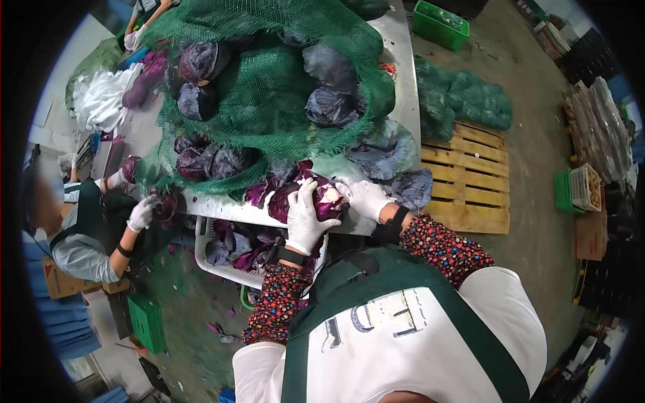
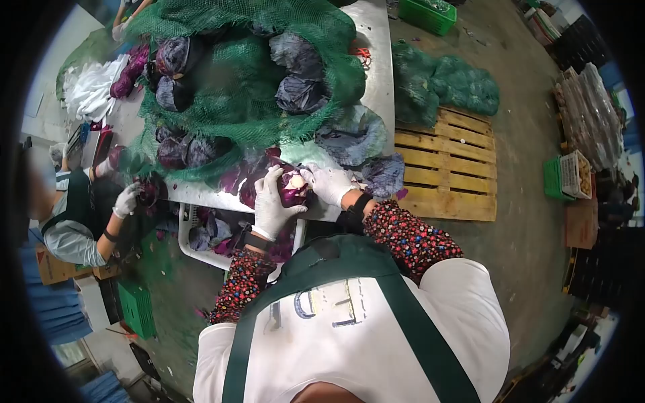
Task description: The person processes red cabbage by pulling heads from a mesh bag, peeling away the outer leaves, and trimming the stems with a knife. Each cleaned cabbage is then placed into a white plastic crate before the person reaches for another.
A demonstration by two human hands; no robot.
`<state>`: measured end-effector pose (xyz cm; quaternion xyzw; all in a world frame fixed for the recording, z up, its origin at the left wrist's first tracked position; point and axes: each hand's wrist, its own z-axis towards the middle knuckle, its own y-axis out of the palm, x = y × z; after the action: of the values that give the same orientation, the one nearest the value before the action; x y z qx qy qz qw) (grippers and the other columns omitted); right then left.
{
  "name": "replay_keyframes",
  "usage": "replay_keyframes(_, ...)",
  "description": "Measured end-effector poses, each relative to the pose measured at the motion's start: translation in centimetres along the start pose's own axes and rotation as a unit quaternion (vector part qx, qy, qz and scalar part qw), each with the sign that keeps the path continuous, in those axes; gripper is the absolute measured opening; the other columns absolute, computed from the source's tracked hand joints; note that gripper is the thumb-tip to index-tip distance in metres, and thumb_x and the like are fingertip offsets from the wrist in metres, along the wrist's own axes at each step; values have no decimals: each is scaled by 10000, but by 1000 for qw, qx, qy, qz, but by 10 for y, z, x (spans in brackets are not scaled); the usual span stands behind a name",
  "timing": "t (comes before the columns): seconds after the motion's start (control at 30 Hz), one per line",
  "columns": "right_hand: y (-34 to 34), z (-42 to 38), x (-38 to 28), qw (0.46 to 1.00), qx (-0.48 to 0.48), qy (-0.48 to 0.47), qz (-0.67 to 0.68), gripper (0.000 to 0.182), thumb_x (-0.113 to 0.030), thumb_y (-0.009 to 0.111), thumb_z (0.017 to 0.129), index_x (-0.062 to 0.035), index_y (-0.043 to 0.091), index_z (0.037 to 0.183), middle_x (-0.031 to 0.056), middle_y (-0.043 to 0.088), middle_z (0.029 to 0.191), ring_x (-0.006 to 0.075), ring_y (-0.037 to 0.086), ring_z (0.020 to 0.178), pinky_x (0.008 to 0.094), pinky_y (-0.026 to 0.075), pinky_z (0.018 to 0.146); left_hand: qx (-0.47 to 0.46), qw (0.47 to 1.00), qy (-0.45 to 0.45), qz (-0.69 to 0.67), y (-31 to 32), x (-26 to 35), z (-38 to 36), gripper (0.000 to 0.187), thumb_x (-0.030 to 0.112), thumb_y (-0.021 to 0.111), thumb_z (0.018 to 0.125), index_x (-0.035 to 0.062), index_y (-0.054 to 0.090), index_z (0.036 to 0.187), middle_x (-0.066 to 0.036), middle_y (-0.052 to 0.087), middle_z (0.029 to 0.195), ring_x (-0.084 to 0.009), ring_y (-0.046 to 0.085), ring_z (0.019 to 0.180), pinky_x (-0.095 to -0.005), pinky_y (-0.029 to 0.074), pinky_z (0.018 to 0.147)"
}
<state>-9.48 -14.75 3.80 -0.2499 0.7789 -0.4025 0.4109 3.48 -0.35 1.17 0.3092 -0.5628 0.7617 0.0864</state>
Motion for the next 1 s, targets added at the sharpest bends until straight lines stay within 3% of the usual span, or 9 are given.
replay_keyframes(0.1, 25, 15, 20, 994, 59, -64, -64, 373, -195, 322, 990, -77, 510, 1291, 137, 533, 1295, 314, 614, 1046, 421, 515, 854, 25, 999, -7, 25, 8, 7, 0, 1060, 281, 921, 428, 45, 395, 1317, -140, 443, 1366, -361, 444, 1132, -424, 404, 988)
replay_keyframes(0.3, 19, 25, 25, 988, 98, -88, -82, 375, -200, 323, 979, -83, 531, 1267, 147, 586, 1228, 317, 610, 1058, 411, 504, 881, 53, 998, 3, 36, 15, 14, -6, 1031, 287, 911, 453, 48, 400, 1316, -137, 448, 1361, -359, 446, 1126, -420, 405, 990)
replay_keyframes(0.37, 0, 27, 22, 997, 7, 74, -28, 378, -264, 343, 977, -99, 562, 1237, 154, 643, 1130, 336, 632, 1015, 439, 510, 848, 36, 999, 1, 36, 13, 22, -7, 973, 238, 904, 474, 64, 407, 1292, -136, 444, 1358, -363, 431, 1145, -430, 388, 1000)
replay_keyframes(0.4, 46, 51, 70, 996, 83, 38, -23, 405, -349, 366, 966, -100, 617, 1164, 163, 672, 1067, 357, 640, 998, 470, 506, 835, 37, 998, 25, 34, 14, 23, -15, 971, 234, 907, 468, 72, 409, 1286, -131, 448, 1353, -363, 428, 1148, -433, 387, 1000)
replay_keyframes(0.43, 37, 44, 64, 992, 49, 108, 49, 491, -451, 309, 990, -91, 591, 1167, 210, 656, 1076, 401, 603, 1032, 489, 470, 878, 41, 997, 49, 35, 13, 20, -23, 969, 229, 909, 463, 79, 411, 1280, -126, 451, 1348, -363, 425, 1150, -436, 386, 1000)
replay_keyframes(0.63, 70, 57, 59, 985, 68, 136, 84, 525, -473, 316, 982, -61, 557, 1200, 251, 652, 1037, 412, 612, 1003, 500, 468, 876, 138, 987, 16, -76, 21, -19, -65, 997, 155, 903, 496, 81, 350, 1323, -171, 397, 1400, -367, 412, 1255, -440, 367, 1055)
replay_keyframes(0.77, 30, 25, 27, 991, 81, 103, 21, 632, -497, 330, 985, -69, 270, 1446, 282, 657, 960, 426, 640, 916, 514, 488, 820, 128, 983, -37, -124, 14, -25, -62, 1034, 147, 897, 527, 68, 313, 1377, -183, 347, 1454, -369, 393, 1303, -417, 357, 1085)
replay_keyframes(0.87, -3, -8, -11, 999, -1, 20, -45, 769, -468, 358, 990, -19, -6, 1497, 245, 673, 957, 389, 658, 893, 465, 507, 795, 134, 984, -41, -111, 15, -20, -61, 1031, 127, 892, 534, 54, 308, 1381, -194, 345, 1455, -376, 391, 1310, -420, 359, 1086)
replay_keyframes(1.0, 5, -9, -22, 997, -14, -43, -59, 755, -445, 377, 988, -4, 31, 1493, 211, 686, 864, 371, 671, 778, 461, 520, 691, 122, 986, -56, -99, 15, -14, -60, 1040, 129, 891, 537, 39, 304, 1391, -209, 347, 1446, -382, 382, 1314, -422, 354, 1090)
